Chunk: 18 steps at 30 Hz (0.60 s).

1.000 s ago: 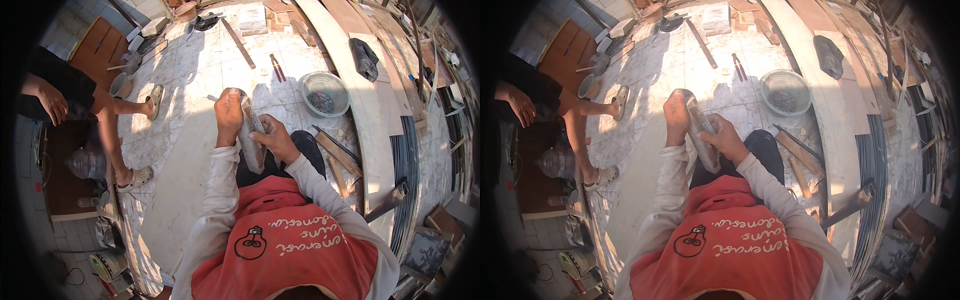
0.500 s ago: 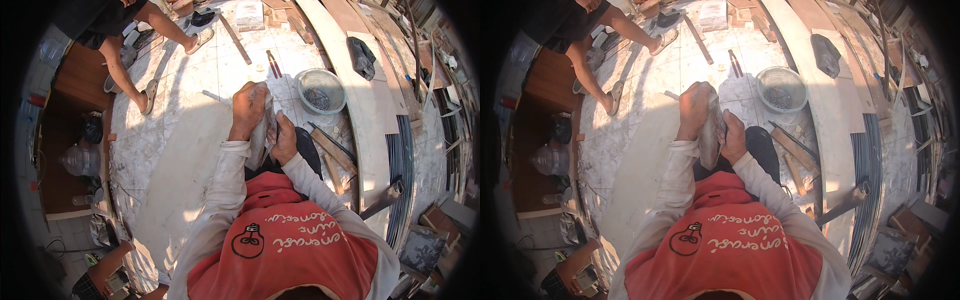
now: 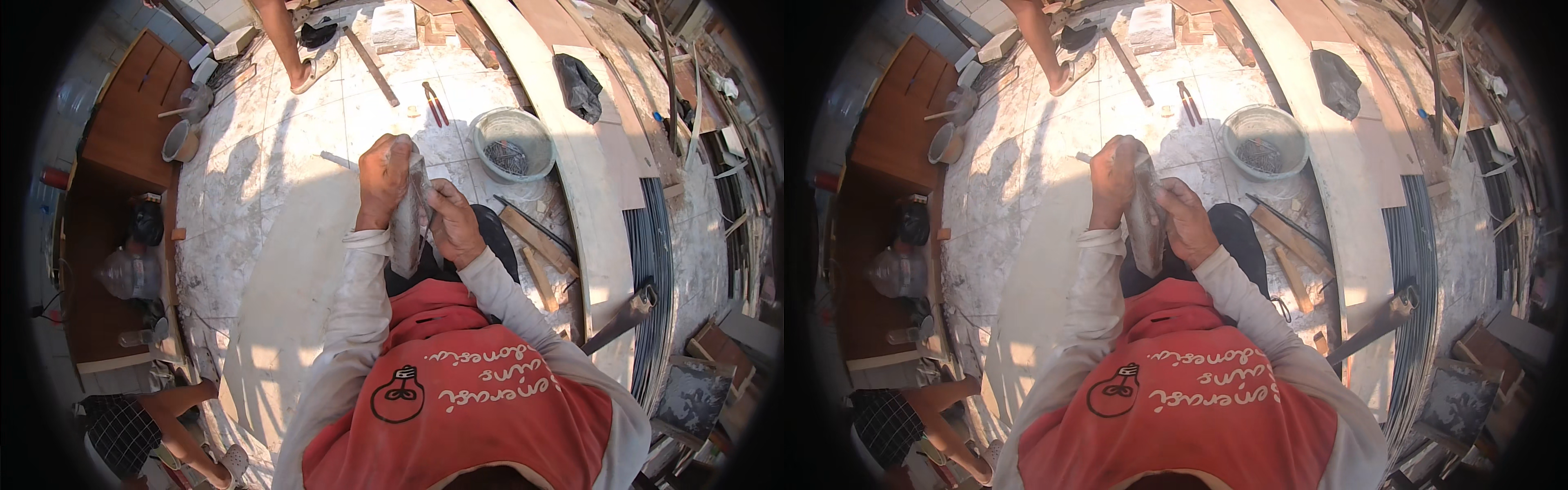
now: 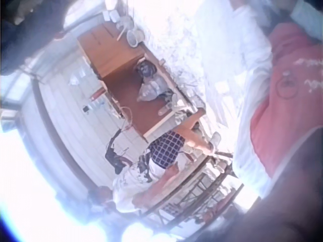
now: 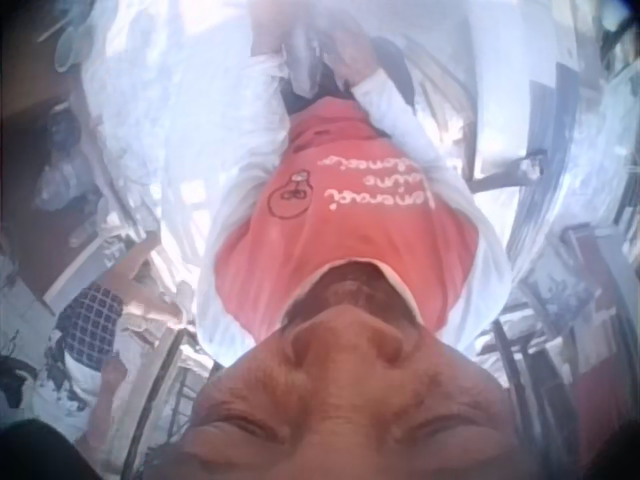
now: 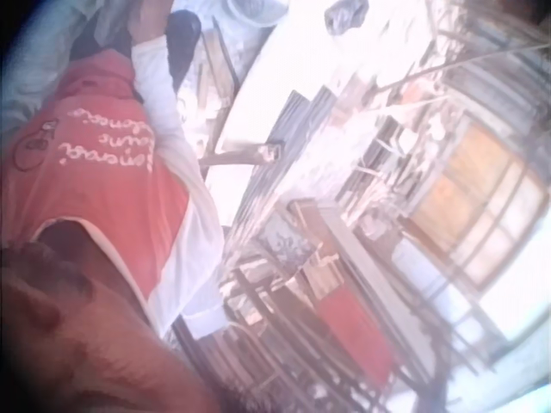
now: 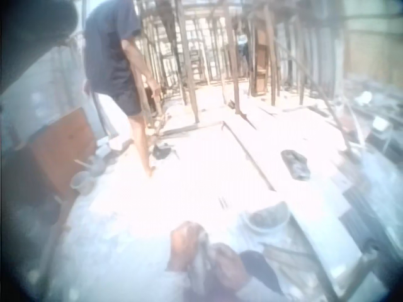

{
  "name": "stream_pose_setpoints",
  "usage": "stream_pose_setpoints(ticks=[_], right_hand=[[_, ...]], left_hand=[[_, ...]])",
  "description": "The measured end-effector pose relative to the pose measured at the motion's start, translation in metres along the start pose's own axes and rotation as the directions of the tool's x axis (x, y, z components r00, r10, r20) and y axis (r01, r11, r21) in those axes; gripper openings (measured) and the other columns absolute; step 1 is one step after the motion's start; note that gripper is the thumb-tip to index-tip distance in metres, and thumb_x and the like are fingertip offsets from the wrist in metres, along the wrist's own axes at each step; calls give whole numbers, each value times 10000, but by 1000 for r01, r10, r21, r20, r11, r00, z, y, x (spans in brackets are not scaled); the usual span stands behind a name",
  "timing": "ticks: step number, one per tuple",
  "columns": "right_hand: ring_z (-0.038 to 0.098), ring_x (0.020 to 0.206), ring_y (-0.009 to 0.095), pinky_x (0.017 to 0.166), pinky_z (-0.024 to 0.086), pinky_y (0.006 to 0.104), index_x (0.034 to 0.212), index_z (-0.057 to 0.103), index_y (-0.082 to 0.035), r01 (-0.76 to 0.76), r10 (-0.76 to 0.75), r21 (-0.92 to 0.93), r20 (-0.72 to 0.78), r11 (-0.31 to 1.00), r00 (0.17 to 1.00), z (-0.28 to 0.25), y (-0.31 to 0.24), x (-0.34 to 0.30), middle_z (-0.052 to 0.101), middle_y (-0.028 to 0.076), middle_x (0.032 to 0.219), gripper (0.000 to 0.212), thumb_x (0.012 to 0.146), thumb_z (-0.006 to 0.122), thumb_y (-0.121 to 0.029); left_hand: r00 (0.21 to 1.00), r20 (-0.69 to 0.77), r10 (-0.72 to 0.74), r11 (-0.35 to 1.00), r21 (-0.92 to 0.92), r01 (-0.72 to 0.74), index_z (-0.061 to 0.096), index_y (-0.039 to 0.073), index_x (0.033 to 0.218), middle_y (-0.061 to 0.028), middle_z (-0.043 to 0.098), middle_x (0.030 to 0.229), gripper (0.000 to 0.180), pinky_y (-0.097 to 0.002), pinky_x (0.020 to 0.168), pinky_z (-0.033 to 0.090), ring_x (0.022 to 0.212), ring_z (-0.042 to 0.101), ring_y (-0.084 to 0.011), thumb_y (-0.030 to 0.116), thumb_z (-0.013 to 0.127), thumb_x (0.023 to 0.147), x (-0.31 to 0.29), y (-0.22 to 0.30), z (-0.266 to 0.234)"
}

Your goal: The person measures a wooden board with a tape measure, cuts a small piece with a handsaw, and nails it to the end of the longer board with a hammer.

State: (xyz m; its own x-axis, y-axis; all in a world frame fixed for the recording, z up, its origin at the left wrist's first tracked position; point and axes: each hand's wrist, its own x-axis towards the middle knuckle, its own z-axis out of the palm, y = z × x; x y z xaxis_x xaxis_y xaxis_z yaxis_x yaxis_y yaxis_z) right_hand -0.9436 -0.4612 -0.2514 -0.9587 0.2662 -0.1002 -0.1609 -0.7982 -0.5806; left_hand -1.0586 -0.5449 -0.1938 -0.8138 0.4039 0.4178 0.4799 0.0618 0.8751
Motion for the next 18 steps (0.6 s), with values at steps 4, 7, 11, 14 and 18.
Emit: stream_pose_setpoints(ticks=[4,7,11,14,18], right_hand=[[555,680,125,698,431,287,1001,594,-74,160,-181,110,230,981,956,-40,-7,-18,607,29,828,185,958,665,-239],[489,648,118,683,390,292,995,578,-99,313,-335,158,135,936,933,-69,-42,-49,534,7,784,214,969,650,-299],[422,646,109,642,367,272,1011,566,-104,390,-325,228,-277,892,904,-154,-82,-80,460,-13,760,229,1019,570,-333],[449,671,106,619,386,280,1016,560,-85,449,-504,-237,-304,862,808,-164,-133,-102,492,-11,783,214,1038,535,-297],[595,859,184,792,488,333,1148,588,-40,-55,-659,-889,-377,454,651,-196,-175,-118,602,71,956,223,1012,548,-212]], left_hand=[[921,-293,-258,965,-43,257,616,-33,772,-82,590,692,409,-353,625,448,655,557,-178,287,499,999,18,-33,-37],[722,-370,-585,749,-588,306,582,15,737,-80,576,678,402,-359,575,461,603,553,-192,321,491,981,-18,-103,-116],[547,-507,-666,706,-666,243,551,35,756,-101,569,679,399,-382,529,470,554,554,-234,346,451,985,-94,-125,-142],[493,-524,-694,679,-704,208,551,30,788,-103,565,682,392,-385,523,468,544,551,-250,347,435,988,-101,-120,-147],[512,-508,-693,660,-733,166,547,35,789,-106,560,682,397,-387,512,466,543,555,-256,349,426,1001,-85,-104,-145]])
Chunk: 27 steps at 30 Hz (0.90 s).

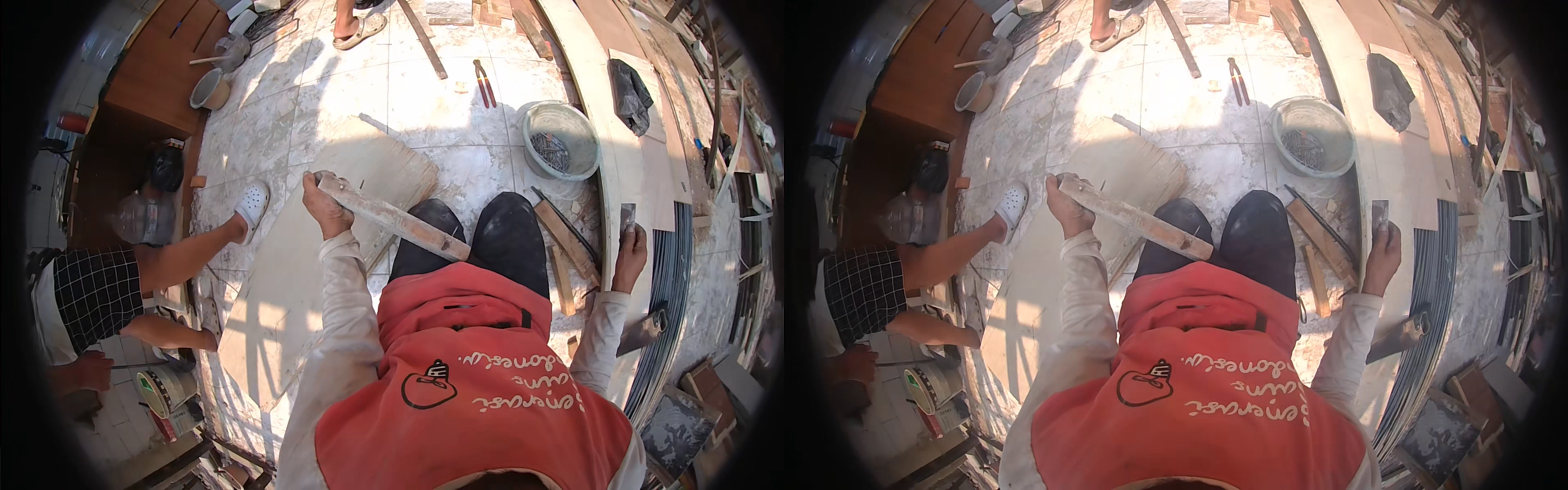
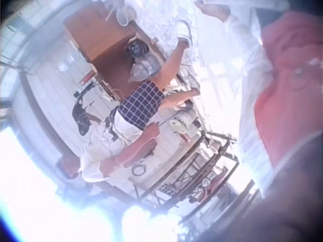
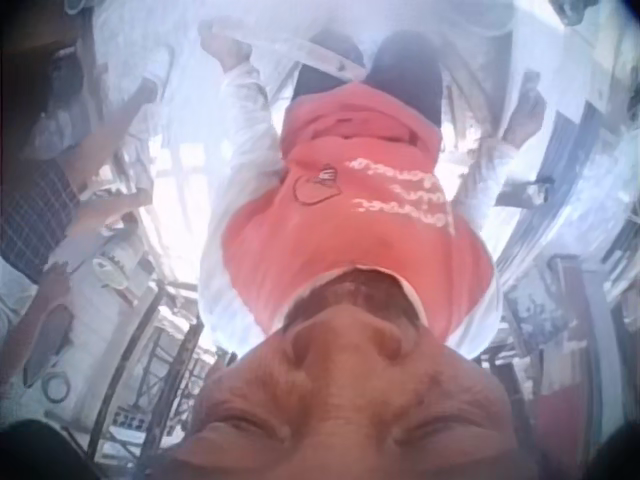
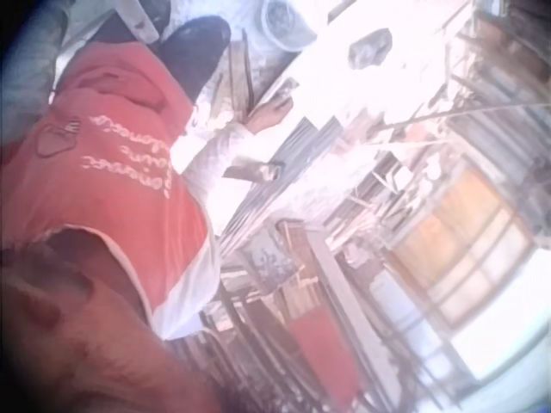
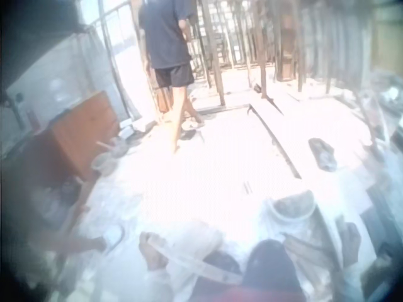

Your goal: The person measures a wooden board with a tape measure, cuts a small piece with a handsaw, and nails it to the end of the longer board with a hammer.

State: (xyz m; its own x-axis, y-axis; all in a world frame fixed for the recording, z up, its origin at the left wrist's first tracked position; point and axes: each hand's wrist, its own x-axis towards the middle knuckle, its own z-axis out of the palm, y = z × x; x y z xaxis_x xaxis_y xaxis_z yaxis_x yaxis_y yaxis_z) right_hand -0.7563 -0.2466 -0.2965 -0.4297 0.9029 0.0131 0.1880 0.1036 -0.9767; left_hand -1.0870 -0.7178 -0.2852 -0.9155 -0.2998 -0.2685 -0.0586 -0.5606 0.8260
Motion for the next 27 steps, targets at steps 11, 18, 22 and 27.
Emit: stream_pose_setpoints(ticks=[11,18,22,27], right_hand=[[617,1029,418,907,512,471,1306,570,-89,254,194,-765,441,592,876,1,250,-119,580,231,1205,493,863,730,-235],[636,972,396,859,516,455,1228,619,-62,-20,485,-783,364,621,795,0,294,-170,627,220,1092,389,884,710,-221],[651,892,354,796,513,431,1123,662,-15,64,28,-399,221,915,975,62,177,-123,662,200,940,296,903,693,-211],[648,884,339,767,507,422,1210,571,26,194,13,-300,573,934,819,121,-30,-98,641,184,969,558,897,705,-417]], left_hand=[[965,-3,262,964,47,-262,514,35,750,-64,531,708,224,-342,519,471,581,528,-186,158,531,937,-5,33,47],[982,54,183,983,-7,-182,517,69,820,-57,555,753,295,-375,612,506,676,576,-212,323,498,968,-22,16,64],[980,64,186,981,50,-189,530,71,805,-68,560,729,330,-372,619,499,645,569,-223,342,469,981,-50,13,87],[973,205,107,994,8,-111,534,71,823,-73,561,739,355,-358,617,483,677,579,-223,360,438,1005,-86,-3,127]])
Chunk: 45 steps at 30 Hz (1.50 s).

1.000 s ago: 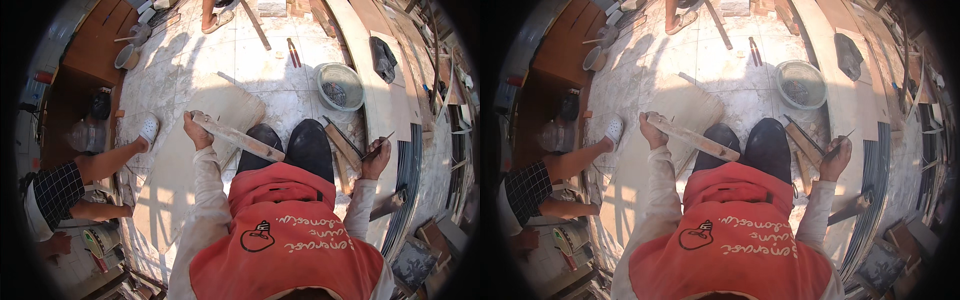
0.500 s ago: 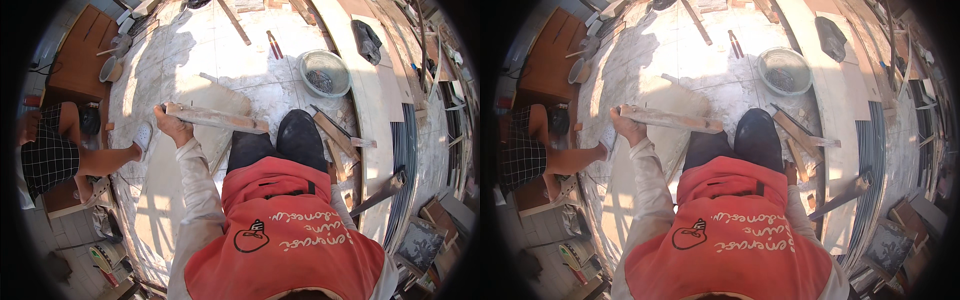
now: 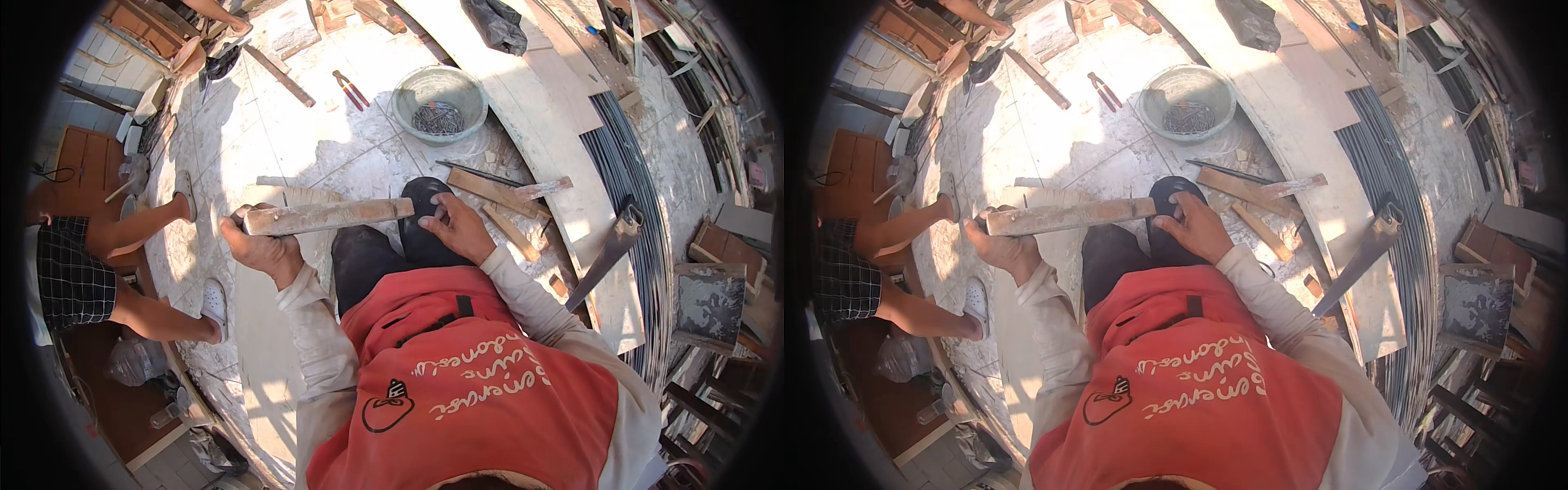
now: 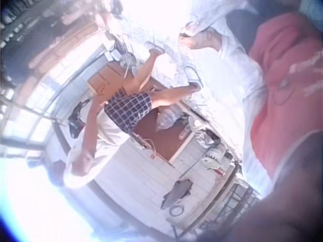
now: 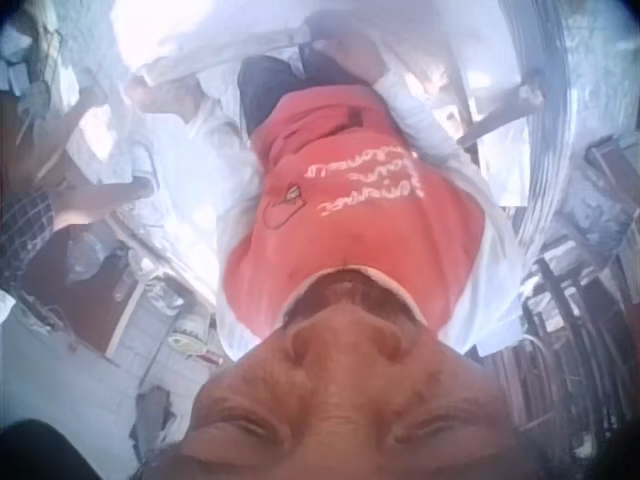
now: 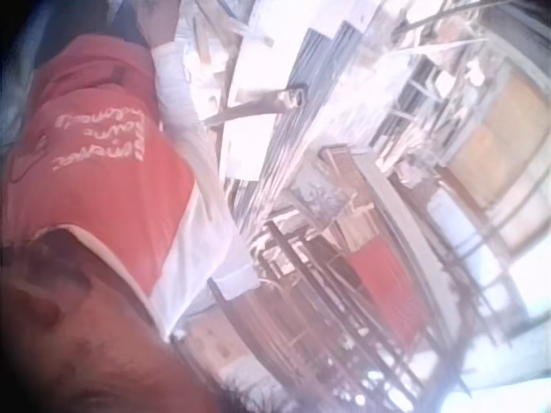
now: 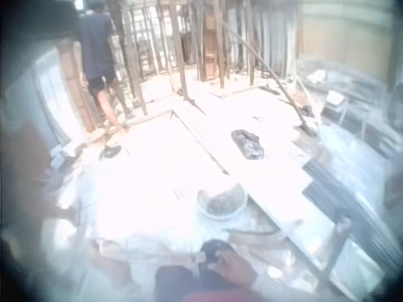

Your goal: The person measures a wooden board with a tape measure, cuts a small piece with a handsaw, and nails it to the end of the longer board with a hammer.

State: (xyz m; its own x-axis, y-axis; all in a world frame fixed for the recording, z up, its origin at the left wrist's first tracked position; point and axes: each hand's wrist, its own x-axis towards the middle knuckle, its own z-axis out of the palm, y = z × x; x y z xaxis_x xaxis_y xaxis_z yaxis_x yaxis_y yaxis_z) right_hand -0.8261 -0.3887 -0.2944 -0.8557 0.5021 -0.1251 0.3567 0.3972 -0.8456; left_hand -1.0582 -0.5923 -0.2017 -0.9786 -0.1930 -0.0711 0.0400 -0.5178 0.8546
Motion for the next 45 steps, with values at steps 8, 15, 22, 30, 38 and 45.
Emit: stream_pose_setpoints(ticks=[8,15,22,30,38,45], right_hand=[[613,908,423,768,484,507,1022,564,-2,198,-189,-109,89,974,978,39,28,22,601,203,944,263,935,626,-242],[639,811,383,685,498,491,952,562,-12,486,-454,-214,183,848,872,23,59,33,585,176,864,129,904,581,-130],[651,786,366,639,505,457,925,574,-2,644,-528,-177,435,744,730,1,72,64,622,167,912,147,921,568,-149],[643,610,183,557,537,304,1327,551,-85,-180,290,307,-362,934,886,-5,167,101,681,111,1017,363,1032,506,-292],[668,530,255,535,551,432,1318,541,-96,-764,841,533,167,363,515,-22,268,146,705,130,803,400,1012,464,-342],[652,1126,343,970,514,417,1176,673,-36,3,360,-804,269,594,893,-62,317,154,681,200,1207,377,952,519,-298]], left_hand=[[996,71,-53,980,197,38,553,50,813,-71,583,740,326,-332,614,492,666,585,-188,299,447,995,-34,-30,34],[943,333,-23,964,258,-68,579,3,823,-112,593,725,355,-330,589,478,634,576,-208,302,472,983,-20,-53,39],[917,390,-82,985,172,15,587,-10,836,-105,575,726,347,-340,565,471,640,576,-218,297,493,969,13,-73,31],[917,385,-107,959,282,-6,570,29,842,-123,609,886,208,-403,773,506,824,609,-261,227,551,901,17,-67,10],[742,623,-249,968,162,189,572,64,874,-97,544,913,205,-533,989,458,922,569,-284,263,618,850,-7,-23,-15],[779,617,-115,972,-90,215,589,76,706,-83,529,768,403,-502,936,418,813,532,-282,413,537,922,-3,-35,-14]])
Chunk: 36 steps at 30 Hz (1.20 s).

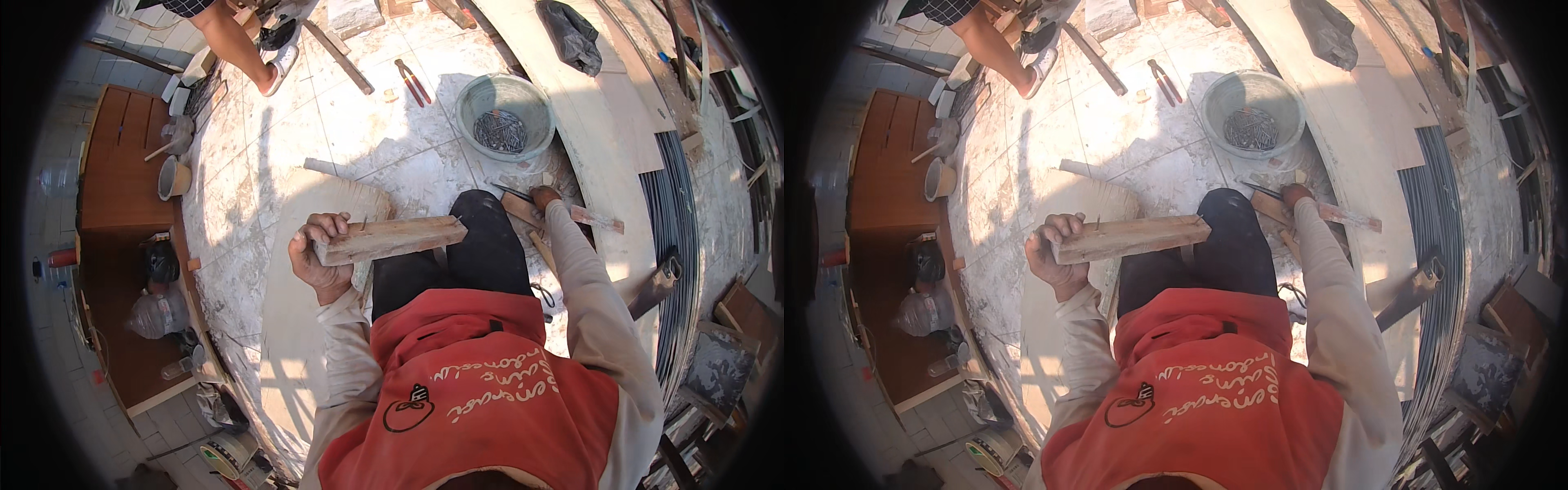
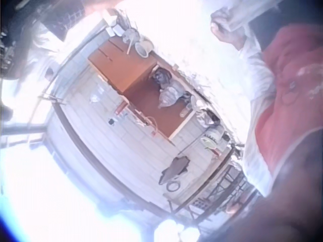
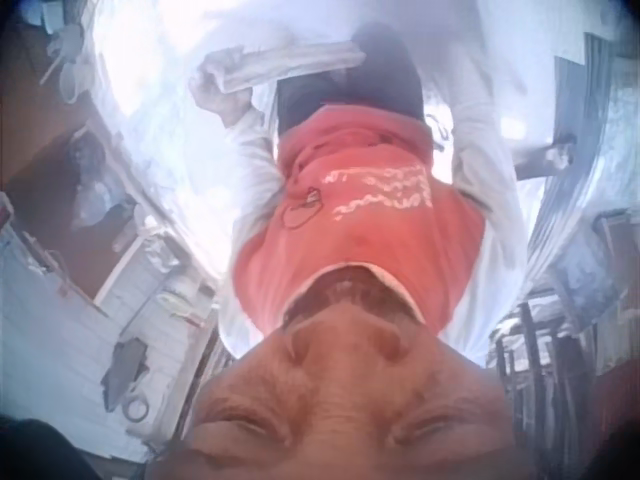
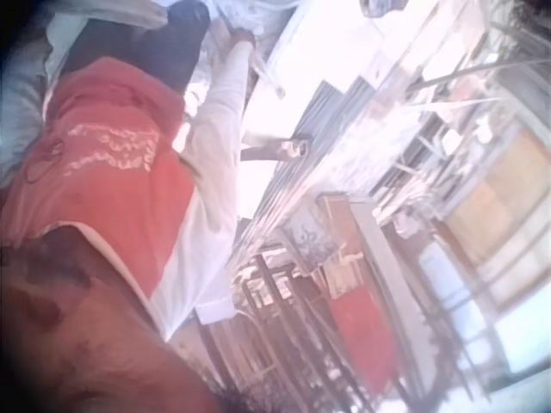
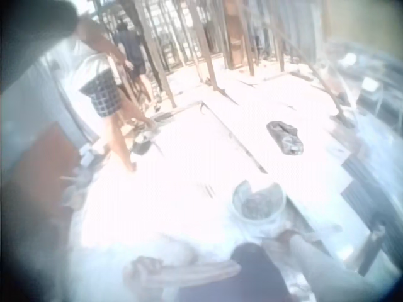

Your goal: The person measures a wooden board with a tape measure, cuts a small piece with a handsaw, and nails it to the end of the longer board with a hammer.

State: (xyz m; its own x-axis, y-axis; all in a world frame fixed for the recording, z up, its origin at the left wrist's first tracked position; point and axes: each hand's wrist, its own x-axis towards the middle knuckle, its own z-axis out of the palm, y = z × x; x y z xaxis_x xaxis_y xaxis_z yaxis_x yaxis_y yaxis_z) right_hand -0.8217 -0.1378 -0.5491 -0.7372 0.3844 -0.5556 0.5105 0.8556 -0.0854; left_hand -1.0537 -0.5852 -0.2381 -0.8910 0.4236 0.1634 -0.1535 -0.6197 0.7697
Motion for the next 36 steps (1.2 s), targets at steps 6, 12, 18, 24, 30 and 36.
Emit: stream_pose_setpoints(ticks=[6,12,18,24,30,36], right_hand=[[655,1123,349,976,518,441,1098,721,-57,118,-107,-167,74,979,991,33,-54,0,664,196,1239,329,941,482,-220],[677,1060,374,931,533,453,1089,705,-60,141,-144,41,79,989,986,54,-15,-9,688,213,1164,287,927,501,-180],[647,789,329,796,563,365,1073,638,-50,-211,256,870,349,-445,901,34,-52,-82,621,104,821,180,942,532,-112],[594,776,167,630,551,272,1095,550,-52,536,671,810,-261,-239,694,44,-80,-152,553,59,867,136,978,548,-119],[478,513,86,436,427,196,996,517,-116,65,61,-158,35,-985,998,-7,-59,-274,528,5,750,172,1043,509,-282],[453,476,68,402,394,216,956,524,-160,-81,51,365,337,-927,940,22,-36,-271,489,-18,674,153,1039,495,-285]], left_hand=[[968,-152,202,940,309,-148,550,58,667,-83,521,731,393,-472,917,421,773,529,-257,369,539,909,-8,13,-28],[925,-351,145,923,384,1,547,25,671,-92,563,705,337,-409,825,464,717,548,-228,272,549,901,2,-36,-28],[844,-426,325,920,351,-176,552,32,689,-90,564,695,323,-413,812,470,716,562,-235,255,538,922,-9,17,-29],[765,-555,326,945,220,-242,528,67,695,-68,533,661,301,-411,778,470,669,527,-212,249,534,935,-4,42,-76],[630,-672,389,918,228,-323,528,38,663,-79,525,606,279,-352,620,468,563,520,-218,174,578,901,-20,84,-55],[694,-573,435,889,394,-232,548,30,662,-78,551,615,281,-342,568,451,585,550,-198,173,581,901,-17,76,-71]])
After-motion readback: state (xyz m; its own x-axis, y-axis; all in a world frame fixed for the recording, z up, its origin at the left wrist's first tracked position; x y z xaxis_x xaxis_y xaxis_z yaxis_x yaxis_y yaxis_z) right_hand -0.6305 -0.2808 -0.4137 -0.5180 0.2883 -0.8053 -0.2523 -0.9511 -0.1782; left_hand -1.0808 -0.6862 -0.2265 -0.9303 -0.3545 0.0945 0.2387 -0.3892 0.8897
